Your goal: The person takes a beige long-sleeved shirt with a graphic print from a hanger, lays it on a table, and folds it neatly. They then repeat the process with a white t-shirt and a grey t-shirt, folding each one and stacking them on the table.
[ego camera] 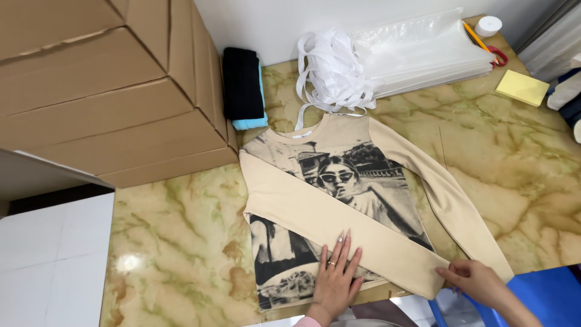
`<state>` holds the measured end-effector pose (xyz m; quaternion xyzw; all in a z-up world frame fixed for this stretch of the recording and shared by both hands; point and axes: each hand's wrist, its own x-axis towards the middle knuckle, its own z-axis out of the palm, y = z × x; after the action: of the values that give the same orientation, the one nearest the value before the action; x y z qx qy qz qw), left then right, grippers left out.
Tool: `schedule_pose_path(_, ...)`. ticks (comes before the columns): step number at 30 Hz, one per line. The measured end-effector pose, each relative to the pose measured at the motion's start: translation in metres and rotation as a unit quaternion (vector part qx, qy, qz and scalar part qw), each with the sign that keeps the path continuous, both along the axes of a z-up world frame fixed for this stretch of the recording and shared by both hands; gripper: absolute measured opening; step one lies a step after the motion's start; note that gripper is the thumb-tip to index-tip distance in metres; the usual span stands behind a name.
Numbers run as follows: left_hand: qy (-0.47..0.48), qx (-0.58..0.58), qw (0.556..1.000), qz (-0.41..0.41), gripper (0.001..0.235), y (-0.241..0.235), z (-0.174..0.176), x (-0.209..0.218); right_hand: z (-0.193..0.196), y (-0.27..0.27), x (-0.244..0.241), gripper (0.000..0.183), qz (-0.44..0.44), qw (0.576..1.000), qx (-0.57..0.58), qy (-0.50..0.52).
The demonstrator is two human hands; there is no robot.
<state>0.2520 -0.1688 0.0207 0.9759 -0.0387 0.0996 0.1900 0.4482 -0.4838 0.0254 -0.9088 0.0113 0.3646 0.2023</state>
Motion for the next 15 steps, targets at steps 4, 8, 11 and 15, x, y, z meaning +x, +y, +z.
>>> schedule_pose_path(4, 0.153, -0.099, 0.983, -0.004, 0.068, 0.0, 0.033, 0.008, 0.05, 0.054, 0.01, 0.044, -0.097, 0.979, 0.161, 0.077)
schedule_pose_path(8, 0.139, -0.193, 0.971, 0.039, 0.054, -0.011, 0.052, 0.019, 0.053, 0.093, 0.007, 0.047, 0.055, 0.996, -0.054, -0.047)
schedule_pose_path(11, 0.102, -0.237, 0.964, 0.06, 0.039, -0.017, 0.035, 0.023, 0.035, 0.088, 0.008, 0.075, 0.083, 0.979, -0.183, -0.038)
schedule_pose_path(15, 0.101, -0.303, 0.944, 0.078, 0.025, -0.021, 0.027, 0.026, 0.021, 0.06, 0.014, 0.069, 0.097, 0.974, -0.2, 0.039)
